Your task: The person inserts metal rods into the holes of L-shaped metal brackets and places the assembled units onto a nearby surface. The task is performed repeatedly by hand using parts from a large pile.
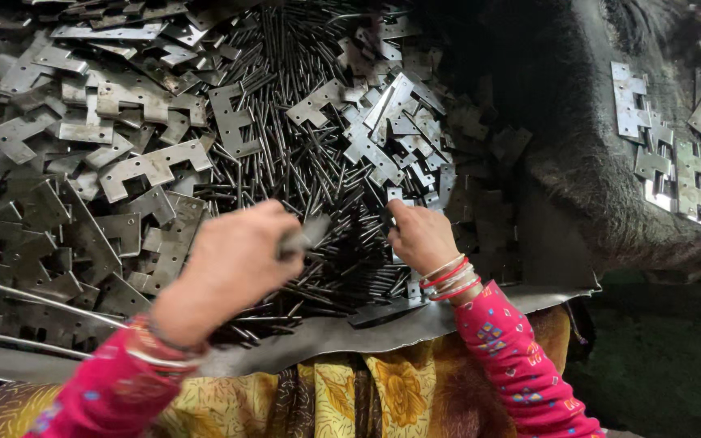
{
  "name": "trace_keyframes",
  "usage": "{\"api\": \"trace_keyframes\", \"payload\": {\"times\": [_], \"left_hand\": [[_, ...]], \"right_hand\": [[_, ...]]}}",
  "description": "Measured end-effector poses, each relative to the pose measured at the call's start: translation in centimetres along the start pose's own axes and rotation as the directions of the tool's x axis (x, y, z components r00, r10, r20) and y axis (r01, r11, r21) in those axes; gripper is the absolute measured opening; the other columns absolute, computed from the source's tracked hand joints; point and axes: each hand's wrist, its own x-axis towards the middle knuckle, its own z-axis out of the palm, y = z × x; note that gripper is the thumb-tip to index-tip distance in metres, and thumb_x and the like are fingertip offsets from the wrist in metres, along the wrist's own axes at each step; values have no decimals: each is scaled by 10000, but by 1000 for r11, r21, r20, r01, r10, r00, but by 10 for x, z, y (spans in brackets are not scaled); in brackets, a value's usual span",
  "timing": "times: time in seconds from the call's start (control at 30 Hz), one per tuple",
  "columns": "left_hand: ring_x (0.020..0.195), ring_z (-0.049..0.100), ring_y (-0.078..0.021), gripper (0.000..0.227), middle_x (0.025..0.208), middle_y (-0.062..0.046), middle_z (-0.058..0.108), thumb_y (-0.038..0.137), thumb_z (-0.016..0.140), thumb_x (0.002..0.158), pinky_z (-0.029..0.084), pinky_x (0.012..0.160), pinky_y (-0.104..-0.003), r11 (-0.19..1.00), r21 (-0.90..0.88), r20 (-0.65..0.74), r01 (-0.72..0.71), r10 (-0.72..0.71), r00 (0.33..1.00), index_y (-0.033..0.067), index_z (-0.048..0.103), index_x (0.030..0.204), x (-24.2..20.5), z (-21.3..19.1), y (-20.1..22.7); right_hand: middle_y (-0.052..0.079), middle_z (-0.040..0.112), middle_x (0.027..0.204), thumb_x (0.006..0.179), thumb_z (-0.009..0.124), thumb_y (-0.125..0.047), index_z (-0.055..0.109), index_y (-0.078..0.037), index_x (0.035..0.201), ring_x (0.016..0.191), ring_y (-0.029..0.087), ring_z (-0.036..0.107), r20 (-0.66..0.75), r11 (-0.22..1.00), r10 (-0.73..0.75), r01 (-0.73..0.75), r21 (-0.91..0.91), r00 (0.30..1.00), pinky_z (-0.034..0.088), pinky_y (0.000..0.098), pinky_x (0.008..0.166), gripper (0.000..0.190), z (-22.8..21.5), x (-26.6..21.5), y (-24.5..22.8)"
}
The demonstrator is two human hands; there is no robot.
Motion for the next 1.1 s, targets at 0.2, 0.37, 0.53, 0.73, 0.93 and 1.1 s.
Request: {"api": "trace_keyframes", "payload": {"times": [0.2, 0.37, 0.53, 0.73, 0.93, 1.1], "left_hand": [[782, 682, -260, 146, 925, -138, 728, 200, 666, 905, 580, 670, -389, 358, -886, 170, 294, -340, 925, 83, 720, 976, 18, -35, -52], [803, 722, -280, 288, 928, -182, 704, 229, 658, 1026, 619, 678, -401, -206, -947, 300, 246, -298, 906, -59, 661, 1040, 30, 8, -76], [899, 757, -298, 247, 1032, -186, 722, 116, 634, 928, 656, 786, -441, -106, -953, 299, 283, -190, 935, -41, 632, 1119, 30, 48, -65], [945, 752, -290, 410, 1080, -165, 739, 358, 529, 1015, 634, 812, -438, -296, -891, 404, 343, -175, 898, -12, 614, 1171, 32, 46, -57], [873, 742, -256, 625, 990, -111, 713, 649, 417, 944, 635, 776, -436, -410, -879, 354, 243, -219, 909, 92, 603, 1155, 27, 67, -41], [844, 723, -277, 380, 1034, -119, 725, 403, 543, 1010, 610, 725, -443, -324, -896, 387, 302, -240, 890, 59, 626, 1149, 27, 69, -43]], "right_hand": [[140, 686, 737, 805, 684, -175, 654, -104, 983, 740, 388, 659, -26, 983, 87, -81, 165, 996, 496, 516, 645, 194, -17, 1, -14], [130, 698, 698, 827, 708, -144, 708, -82, 1036, 597, 264, 654, -7, 907, 220, -202, 370, 975, 518, 381, 597, 217, -27, 2, -16], [52, 679, 758, 922, 681, -38, 689, -2, 1113, 634, 68, 591, 30, 540, 292, -190, 820, 956, 487, 247, 557, 194, -29, -5, -20], [34, 742, 843, 940, 693, -70, 672, -37, 1168, 691, 59, 674, -90, 495, 298, -73, 866, 950, 560, 219, 604, 231, -38, -10, -73], [108, 749, 1005, 920, 781, -158, 684, -41, 1234, 851, 129, 706, -371, 795, -110, 305, 523, 922, 575, 262, 743, 350, -36, -12, -137], [38, 777, 1000, 932, 734, -174, 708, -55, 1174, 824, 87, 746, -159, 661, 209, -20, 750, 965, 606, 247, 706, 271, -30, -14, -121]]}}
